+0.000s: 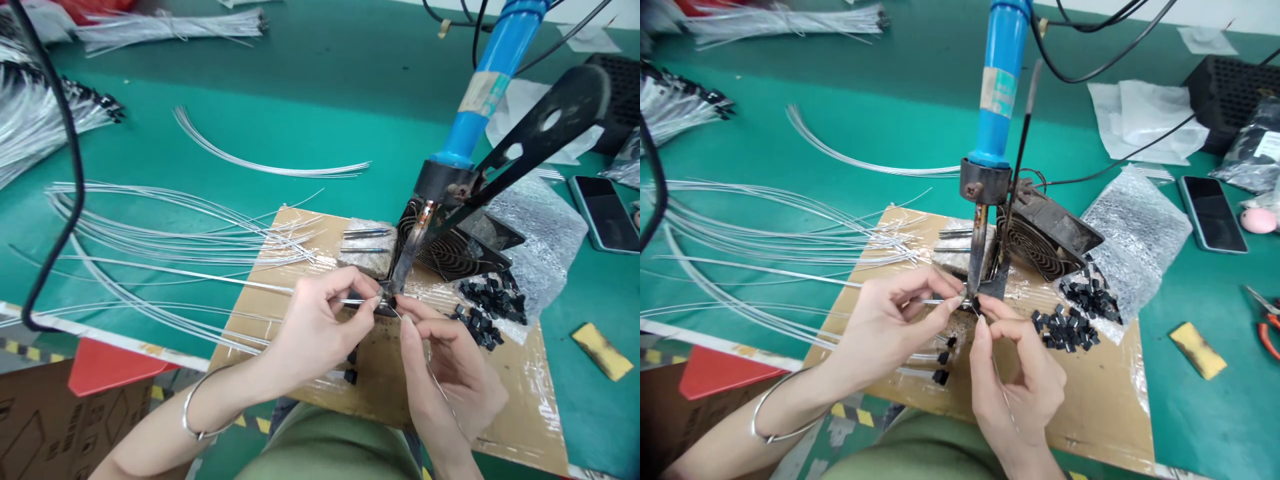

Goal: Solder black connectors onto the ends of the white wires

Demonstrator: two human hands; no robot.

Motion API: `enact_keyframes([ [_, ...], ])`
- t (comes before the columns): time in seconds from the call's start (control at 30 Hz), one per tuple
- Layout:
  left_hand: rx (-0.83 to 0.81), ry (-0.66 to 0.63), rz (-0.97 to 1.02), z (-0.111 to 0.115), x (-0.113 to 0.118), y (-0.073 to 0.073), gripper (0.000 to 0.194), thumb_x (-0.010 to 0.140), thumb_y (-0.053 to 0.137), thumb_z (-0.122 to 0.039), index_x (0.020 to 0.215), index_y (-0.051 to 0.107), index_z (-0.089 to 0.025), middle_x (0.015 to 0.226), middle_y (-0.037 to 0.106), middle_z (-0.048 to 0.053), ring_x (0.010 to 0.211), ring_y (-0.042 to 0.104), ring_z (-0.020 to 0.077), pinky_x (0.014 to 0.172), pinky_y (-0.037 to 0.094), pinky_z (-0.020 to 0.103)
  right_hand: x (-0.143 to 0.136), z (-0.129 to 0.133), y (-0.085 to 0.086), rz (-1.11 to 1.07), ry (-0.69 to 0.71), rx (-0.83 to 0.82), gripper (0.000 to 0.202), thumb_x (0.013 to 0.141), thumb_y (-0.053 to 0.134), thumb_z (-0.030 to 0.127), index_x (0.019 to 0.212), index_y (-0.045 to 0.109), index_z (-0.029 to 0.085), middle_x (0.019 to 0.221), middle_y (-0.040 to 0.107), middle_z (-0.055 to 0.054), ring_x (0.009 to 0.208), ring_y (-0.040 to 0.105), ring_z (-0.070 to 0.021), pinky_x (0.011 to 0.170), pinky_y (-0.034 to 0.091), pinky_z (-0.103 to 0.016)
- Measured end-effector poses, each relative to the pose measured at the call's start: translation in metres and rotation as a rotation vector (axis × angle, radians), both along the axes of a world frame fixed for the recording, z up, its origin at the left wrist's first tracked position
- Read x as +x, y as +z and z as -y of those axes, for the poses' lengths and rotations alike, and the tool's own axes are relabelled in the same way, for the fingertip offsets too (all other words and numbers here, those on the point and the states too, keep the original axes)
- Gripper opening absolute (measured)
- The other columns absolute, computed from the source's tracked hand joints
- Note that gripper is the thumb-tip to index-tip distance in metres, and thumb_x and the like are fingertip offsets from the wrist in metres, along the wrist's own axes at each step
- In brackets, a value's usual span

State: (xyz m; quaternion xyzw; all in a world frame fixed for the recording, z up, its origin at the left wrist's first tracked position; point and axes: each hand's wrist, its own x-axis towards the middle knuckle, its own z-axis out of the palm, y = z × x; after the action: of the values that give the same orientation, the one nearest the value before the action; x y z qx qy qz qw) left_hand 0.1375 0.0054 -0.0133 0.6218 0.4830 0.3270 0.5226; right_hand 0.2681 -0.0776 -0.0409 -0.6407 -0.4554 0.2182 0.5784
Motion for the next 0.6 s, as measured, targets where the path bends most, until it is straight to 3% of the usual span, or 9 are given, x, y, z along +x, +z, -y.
enact_keyframes([
  [0.33, -0.041, 0.004, -0.047, 0.0007, -0.0012, -0.0027, 0.007, 0.081, 0.064, -0.018, 0.075, 0.068, -0.017, 0.079, 0.073, 0.004, 0.065, 0.058, 0.0135, 0.054, 0.039, 0.024, -0.0009, -0.0012, -0.0037, 0.0, -0.018, 0.019, 0.012, 0.091, 0.072, 0.02, 0.081, 0.066, 0.021, 0.106, 0.083, -0.01, 0.096, 0.08, -0.0228, 0.084, 0.063, -0.033],
  [0.5, -0.056, -0.004, -0.082, 0.0009, -0.0007, -0.0025, 0.007, 0.081, 0.065, -0.019, 0.074, 0.068, -0.016, 0.076, 0.071, 0.002, 0.052, 0.04, 0.0089, 0.046, 0.027, 0.024, -0.0012, -0.002, -0.0035, -0.006, -0.019, 0.014, 0.012, 0.091, 0.072, 0.018, 0.081, 0.067, 0.021, 0.104, 0.083, -0.009, 0.094, 0.08, -0.0218, 0.086, 0.062, -0.032],
  [0.6, -0.06, 0.0, -0.075, 0.0007, 0.0005, -0.0013, 0.007, 0.08, 0.065, -0.019, 0.074, 0.067, -0.016, 0.077, 0.071, 0.003, 0.055, 0.045, 0.0099, 0.048, 0.03, 0.024, -0.0011, -0.0023, -0.0023, 0.009, -0.017, 0.004, 0.012, 0.092, 0.071, 0.018, 0.081, 0.067, 0.022, 0.104, 0.083, -0.008, 0.095, 0.08, -0.0213, 0.086, 0.062, -0.032],
])
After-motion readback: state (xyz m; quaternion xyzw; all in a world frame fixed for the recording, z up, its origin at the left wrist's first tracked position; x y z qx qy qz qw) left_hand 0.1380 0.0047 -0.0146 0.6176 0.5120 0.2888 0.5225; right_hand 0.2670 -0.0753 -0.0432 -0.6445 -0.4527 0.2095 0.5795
